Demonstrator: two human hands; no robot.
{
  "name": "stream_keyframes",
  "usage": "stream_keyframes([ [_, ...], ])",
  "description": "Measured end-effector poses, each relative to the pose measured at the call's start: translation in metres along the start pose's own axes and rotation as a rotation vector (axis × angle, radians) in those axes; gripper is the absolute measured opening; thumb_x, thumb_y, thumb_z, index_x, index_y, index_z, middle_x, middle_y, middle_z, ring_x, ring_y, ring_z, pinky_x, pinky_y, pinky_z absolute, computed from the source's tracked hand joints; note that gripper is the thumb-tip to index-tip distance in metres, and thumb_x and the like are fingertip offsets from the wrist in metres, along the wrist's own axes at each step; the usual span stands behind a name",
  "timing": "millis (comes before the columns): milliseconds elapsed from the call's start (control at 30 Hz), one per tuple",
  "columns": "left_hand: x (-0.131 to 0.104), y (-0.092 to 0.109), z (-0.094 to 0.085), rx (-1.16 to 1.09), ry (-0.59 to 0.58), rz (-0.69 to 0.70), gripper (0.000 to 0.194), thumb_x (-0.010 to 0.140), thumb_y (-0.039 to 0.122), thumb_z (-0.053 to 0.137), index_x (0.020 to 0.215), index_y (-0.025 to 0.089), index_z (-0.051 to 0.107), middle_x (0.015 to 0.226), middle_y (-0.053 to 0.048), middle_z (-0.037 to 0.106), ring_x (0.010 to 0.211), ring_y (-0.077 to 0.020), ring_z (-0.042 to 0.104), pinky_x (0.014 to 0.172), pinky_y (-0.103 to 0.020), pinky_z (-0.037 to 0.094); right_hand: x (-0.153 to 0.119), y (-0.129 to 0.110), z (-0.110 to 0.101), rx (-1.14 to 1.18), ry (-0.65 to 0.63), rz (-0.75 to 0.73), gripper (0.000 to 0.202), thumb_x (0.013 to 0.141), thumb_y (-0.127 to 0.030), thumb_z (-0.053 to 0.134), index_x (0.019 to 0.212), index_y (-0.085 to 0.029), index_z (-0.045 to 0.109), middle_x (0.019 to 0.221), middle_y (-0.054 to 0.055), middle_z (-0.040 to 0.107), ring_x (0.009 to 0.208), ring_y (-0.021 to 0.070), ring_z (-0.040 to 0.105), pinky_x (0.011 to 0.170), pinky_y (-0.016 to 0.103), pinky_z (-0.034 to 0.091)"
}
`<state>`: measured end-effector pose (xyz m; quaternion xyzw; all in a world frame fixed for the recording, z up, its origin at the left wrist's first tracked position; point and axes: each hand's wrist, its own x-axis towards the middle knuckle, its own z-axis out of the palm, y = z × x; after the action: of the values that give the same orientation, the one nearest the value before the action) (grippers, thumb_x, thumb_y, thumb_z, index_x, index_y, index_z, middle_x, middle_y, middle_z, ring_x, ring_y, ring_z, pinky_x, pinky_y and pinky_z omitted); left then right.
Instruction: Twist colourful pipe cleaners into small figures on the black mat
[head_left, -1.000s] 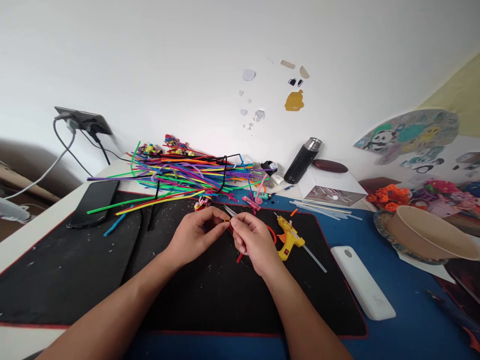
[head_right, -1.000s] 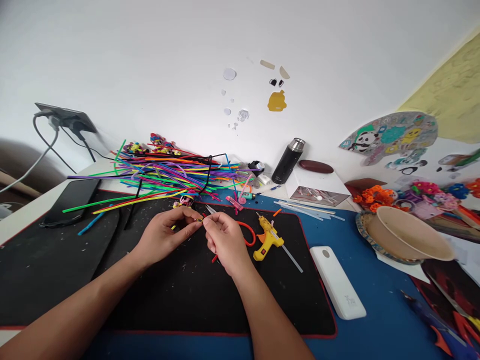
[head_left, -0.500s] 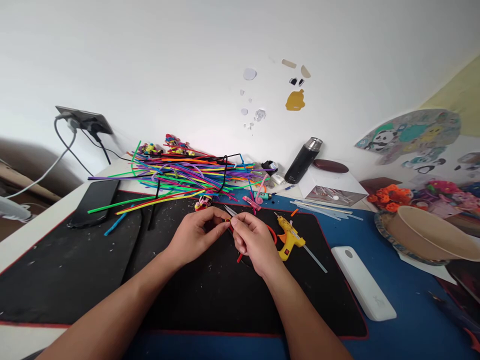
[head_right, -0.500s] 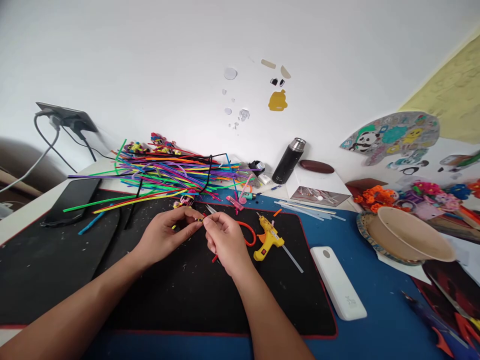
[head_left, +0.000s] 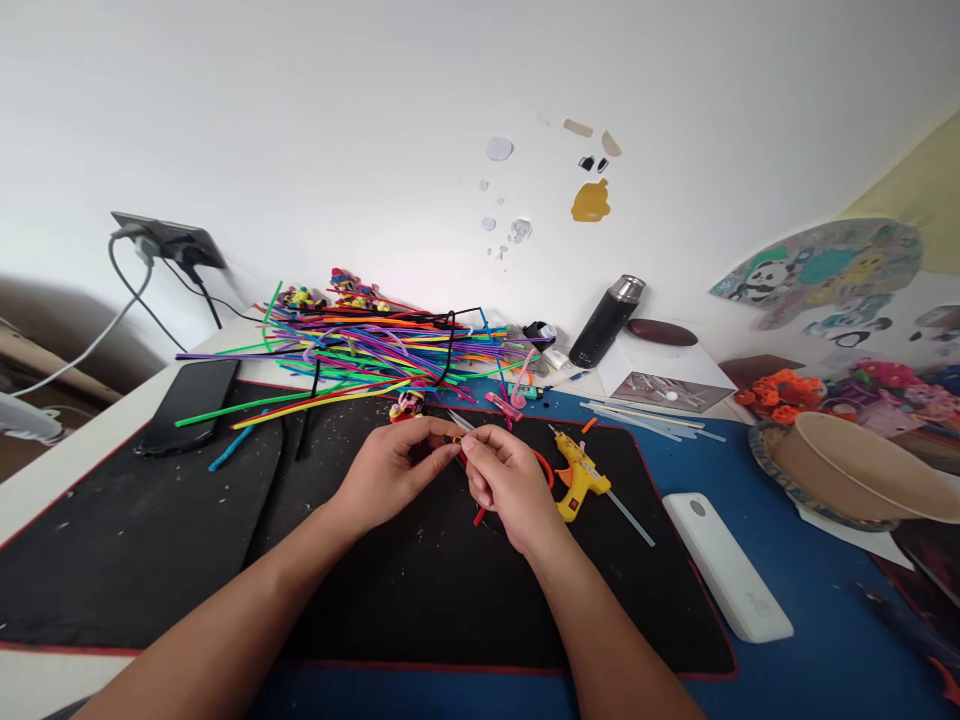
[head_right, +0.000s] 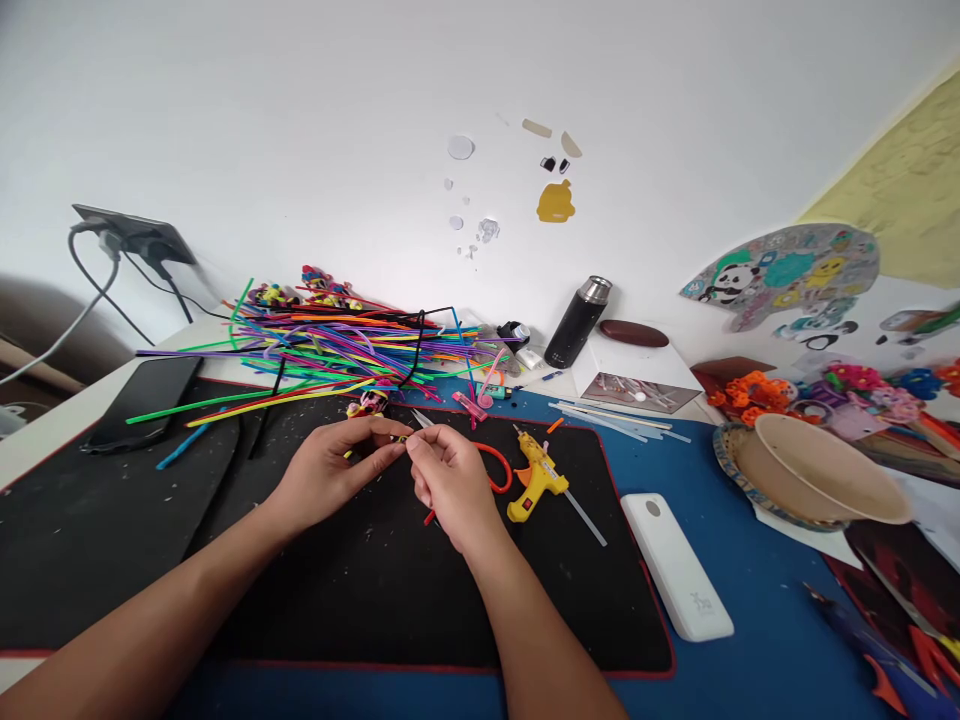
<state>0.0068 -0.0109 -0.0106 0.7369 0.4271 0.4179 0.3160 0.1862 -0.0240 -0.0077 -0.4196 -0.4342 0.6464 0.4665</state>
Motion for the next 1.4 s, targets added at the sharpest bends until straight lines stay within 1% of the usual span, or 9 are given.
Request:
stream_keyframes([
  [167, 0.001, 0.001, 0.0, 0.02, 0.025, -0.015, 0.024, 0.097, 0.036, 0.066, 0.111, 0.02, 0.078, 0.073, 0.001, 0.07, 0.063, -0.0133, 0.059, 0.062, -0.023, 0.047, 0.0, 0.0, 0.001, -0.006, 0.013, 0.013, 0.035, 0.085, -0.051, 0.076, 0.086, -0.02, 0.061, 0.052, -0.009, 0.047, 0.04, 0.0063, 0.035, 0.04, 0.021, 0.019],
  [300, 0.002, 0.001, 0.0, 0.002, 0.039, -0.043, 0.026, 0.095, 0.038, 0.067, 0.111, 0.02, 0.077, 0.068, 0.003, 0.063, 0.061, -0.013, 0.055, 0.059, -0.023, 0.044, 0.001, 0.001, 0.001, -0.005, 0.016, 0.001, 0.032, 0.086, -0.049, 0.075, 0.086, -0.02, 0.06, 0.052, -0.009, 0.047, 0.039, 0.0059, 0.035, 0.04, 0.021, 0.019],
  [433, 0.003, 0.002, 0.0, -0.038, 0.038, -0.089, 0.025, 0.094, 0.04, 0.069, 0.106, 0.02, 0.076, 0.071, 0.002, 0.068, 0.064, -0.0144, 0.059, 0.062, -0.024, 0.047, 0.0, 0.001, 0.001, 0.0, 0.023, 0.006, 0.032, 0.086, -0.049, 0.075, 0.086, -0.02, 0.06, 0.053, -0.009, 0.047, 0.04, 0.0065, 0.035, 0.04, 0.021, 0.019],
  [533, 0.003, 0.002, -0.001, -0.079, 0.037, -0.123, 0.024, 0.093, 0.041, 0.07, 0.1, 0.02, 0.076, 0.082, -0.002, 0.076, 0.072, -0.0168, 0.066, 0.068, -0.026, 0.05, -0.001, -0.001, 0.001, 0.008, 0.028, 0.01, 0.031, 0.085, -0.047, 0.076, 0.085, -0.02, 0.06, 0.053, -0.009, 0.046, 0.041, 0.0067, 0.035, 0.04, 0.021, 0.019],
  [633, 0.004, 0.003, -0.002, -0.126, 0.032, -0.133, 0.022, 0.093, 0.042, 0.071, 0.093, 0.02, 0.076, 0.085, -0.003, 0.077, 0.074, -0.0171, 0.066, 0.069, -0.027, 0.051, -0.001, -0.002, 0.002, 0.004, 0.028, 0.011, 0.03, 0.085, -0.046, 0.076, 0.084, -0.02, 0.06, 0.053, -0.009, 0.046, 0.041, 0.0067, 0.036, 0.04, 0.021, 0.019],
  [800, 0.009, 0.0, -0.005, -0.362, -0.044, -0.258, 0.038, 0.089, 0.055, 0.074, 0.087, 0.018, 0.071, 0.067, 0.002, 0.062, 0.056, -0.0125, 0.054, 0.055, -0.025, 0.045, 0.0, -0.001, 0.002, -0.001, 0.037, 0.002, 0.031, 0.085, -0.047, 0.076, 0.083, -0.021, 0.061, 0.053, -0.009, 0.047, 0.041, 0.0072, 0.036, 0.039, 0.021, 0.02],
  [933, 0.01, -0.006, -0.007, -0.503, -0.159, -0.368, 0.041, 0.085, 0.057, 0.079, 0.087, 0.017, 0.069, 0.069, 0.002, 0.061, 0.056, -0.0112, 0.054, 0.051, -0.023, 0.042, 0.001, 0.002, 0.002, -0.035, 0.03, -0.033, 0.032, 0.085, -0.048, 0.076, 0.083, -0.021, 0.061, 0.052, -0.009, 0.046, 0.041, 0.0075, 0.036, 0.039, 0.021, 0.024],
  [1133, 0.01, -0.004, -0.008, -0.599, -0.143, -0.431, 0.042, 0.081, 0.056, 0.083, 0.083, 0.018, 0.066, 0.068, 0.002, 0.06, 0.055, -0.0105, 0.054, 0.047, -0.02, 0.039, 0.0, 0.003, 0.003, -0.062, 0.019, -0.05, 0.031, 0.086, -0.048, 0.075, 0.082, -0.021, 0.061, 0.052, -0.009, 0.046, 0.041, 0.0077, 0.036, 0.04, 0.021, 0.026],
  [1400, 0.011, -0.004, -0.007, -0.611, -0.202, -0.465, 0.039, 0.08, 0.053, 0.083, 0.082, 0.018, 0.066, 0.068, 0.002, 0.06, 0.055, -0.0108, 0.055, 0.046, -0.02, 0.038, -0.001, 0.002, 0.003, -0.079, -0.005, -0.031, 0.032, 0.086, -0.049, 0.074, 0.083, -0.021, 0.061, 0.054, -0.008, 0.047, 0.042, 0.0078, 0.037, 0.041, 0.022, 0.028],
])
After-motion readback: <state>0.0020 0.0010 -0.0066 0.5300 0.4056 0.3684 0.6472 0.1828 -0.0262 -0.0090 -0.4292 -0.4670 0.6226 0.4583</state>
